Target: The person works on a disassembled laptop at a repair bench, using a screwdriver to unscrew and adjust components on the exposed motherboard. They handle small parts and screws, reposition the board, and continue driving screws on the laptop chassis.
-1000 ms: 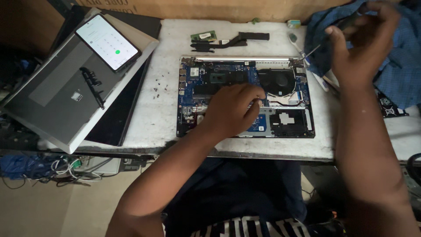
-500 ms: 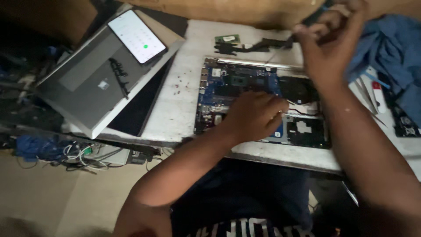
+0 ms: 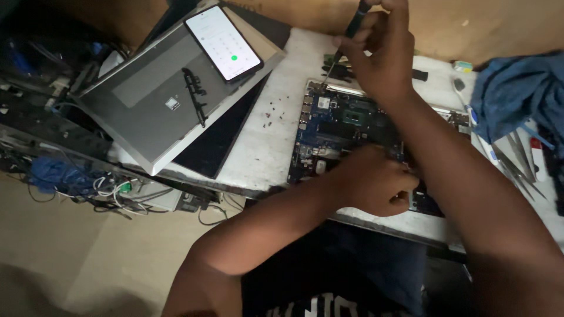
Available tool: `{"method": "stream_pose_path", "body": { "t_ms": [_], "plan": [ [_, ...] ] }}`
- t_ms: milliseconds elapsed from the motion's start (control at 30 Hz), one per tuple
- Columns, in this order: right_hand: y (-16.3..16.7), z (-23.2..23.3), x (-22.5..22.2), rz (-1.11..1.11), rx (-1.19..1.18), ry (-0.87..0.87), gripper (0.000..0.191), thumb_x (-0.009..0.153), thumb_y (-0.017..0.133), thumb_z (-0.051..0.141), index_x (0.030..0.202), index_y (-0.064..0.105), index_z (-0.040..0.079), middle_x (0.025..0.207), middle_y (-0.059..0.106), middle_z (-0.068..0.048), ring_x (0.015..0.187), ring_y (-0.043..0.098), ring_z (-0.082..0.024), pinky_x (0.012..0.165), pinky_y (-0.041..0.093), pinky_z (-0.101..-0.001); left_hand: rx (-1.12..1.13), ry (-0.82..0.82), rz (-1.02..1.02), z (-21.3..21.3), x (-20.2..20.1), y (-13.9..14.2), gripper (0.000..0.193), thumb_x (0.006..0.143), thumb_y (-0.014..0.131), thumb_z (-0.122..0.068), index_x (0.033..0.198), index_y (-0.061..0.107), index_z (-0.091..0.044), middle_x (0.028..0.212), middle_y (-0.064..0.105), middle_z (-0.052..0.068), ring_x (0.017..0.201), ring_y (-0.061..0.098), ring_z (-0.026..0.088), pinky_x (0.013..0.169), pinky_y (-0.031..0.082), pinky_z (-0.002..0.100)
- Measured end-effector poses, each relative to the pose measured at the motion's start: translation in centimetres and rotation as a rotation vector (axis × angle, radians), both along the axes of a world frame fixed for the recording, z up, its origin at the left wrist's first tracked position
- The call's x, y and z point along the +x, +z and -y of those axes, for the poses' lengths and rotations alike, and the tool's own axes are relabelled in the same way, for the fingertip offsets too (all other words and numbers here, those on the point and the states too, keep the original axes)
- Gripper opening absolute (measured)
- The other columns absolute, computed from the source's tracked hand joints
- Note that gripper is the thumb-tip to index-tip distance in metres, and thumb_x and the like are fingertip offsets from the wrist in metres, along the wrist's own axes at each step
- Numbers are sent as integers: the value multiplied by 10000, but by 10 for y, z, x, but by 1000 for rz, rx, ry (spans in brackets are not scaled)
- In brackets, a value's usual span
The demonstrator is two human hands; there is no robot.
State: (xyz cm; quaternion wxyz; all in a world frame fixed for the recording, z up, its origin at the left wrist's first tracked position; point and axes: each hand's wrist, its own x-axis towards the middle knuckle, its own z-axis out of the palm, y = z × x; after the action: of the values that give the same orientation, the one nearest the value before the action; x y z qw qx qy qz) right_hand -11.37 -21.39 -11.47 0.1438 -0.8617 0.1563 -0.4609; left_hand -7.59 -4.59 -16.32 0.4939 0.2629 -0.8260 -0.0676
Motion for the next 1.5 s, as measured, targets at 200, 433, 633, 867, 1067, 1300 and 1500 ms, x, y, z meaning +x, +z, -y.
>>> {"method": "stream_pose_path", "body": {
  "t_ms": [200,433,633,867,1067,1300,1500],
  "plan": [
    [-10,9,6,10,24,64,644,1090,808,-105,1458,310,73,1026,645,-105,873,662,-113,765,587,-232,12,22,54,4,1,-10,117,689,689,-201,643,639,-105,610,640,111,563,648,345,583,514,478],
    [-13,10,9,-2,-39,34,659,1087,860,-86,1452,336,79,1008,642,-92,861,646,-111,753,585,-237,19,29,81,4,0,-9,117,696,689,-196,640,646,-103,588,627,128,555,650,349,581,522,472],
    [-10,9,13,-14,-22,30,652,1052,833,-104,1449,346,73,1002,651,-86,844,655,-114,738,567,-240,28,16,94,6,3,-8,127,694,685,-209,634,642,-106,596,636,123,550,651,354,574,523,477],
    [-7,2,17,-34,29,21,586,1079,844,-78,1400,374,61,1010,653,-69,854,674,-88,730,568,-224,30,21,82,9,5,-12,136,702,684,-205,632,629,-102,612,638,124,562,650,364,580,528,489],
    [-2,-4,19,16,21,145,401,1122,673,-177,1375,429,16,1036,588,-78,950,589,-101,868,586,-260,12,19,47,8,4,-15,129,688,677,-202,631,622,-100,627,644,115,572,652,358,576,523,487],
    [8,-7,18,-43,16,107,370,1083,804,-74,1218,465,-9,970,624,-71,913,659,-85,872,622,-283,25,18,84,3,6,-19,139,703,686,-206,617,634,-109,577,626,127,553,653,341,587,527,478],
    [13,-12,15,-90,75,116,320,1117,775,-79,1219,478,-17,964,628,-98,887,655,-111,804,588,-266,36,20,100,0,6,-18,144,693,696,-228,624,647,-112,588,630,134,558,652,356,598,530,486]
  ]
}}
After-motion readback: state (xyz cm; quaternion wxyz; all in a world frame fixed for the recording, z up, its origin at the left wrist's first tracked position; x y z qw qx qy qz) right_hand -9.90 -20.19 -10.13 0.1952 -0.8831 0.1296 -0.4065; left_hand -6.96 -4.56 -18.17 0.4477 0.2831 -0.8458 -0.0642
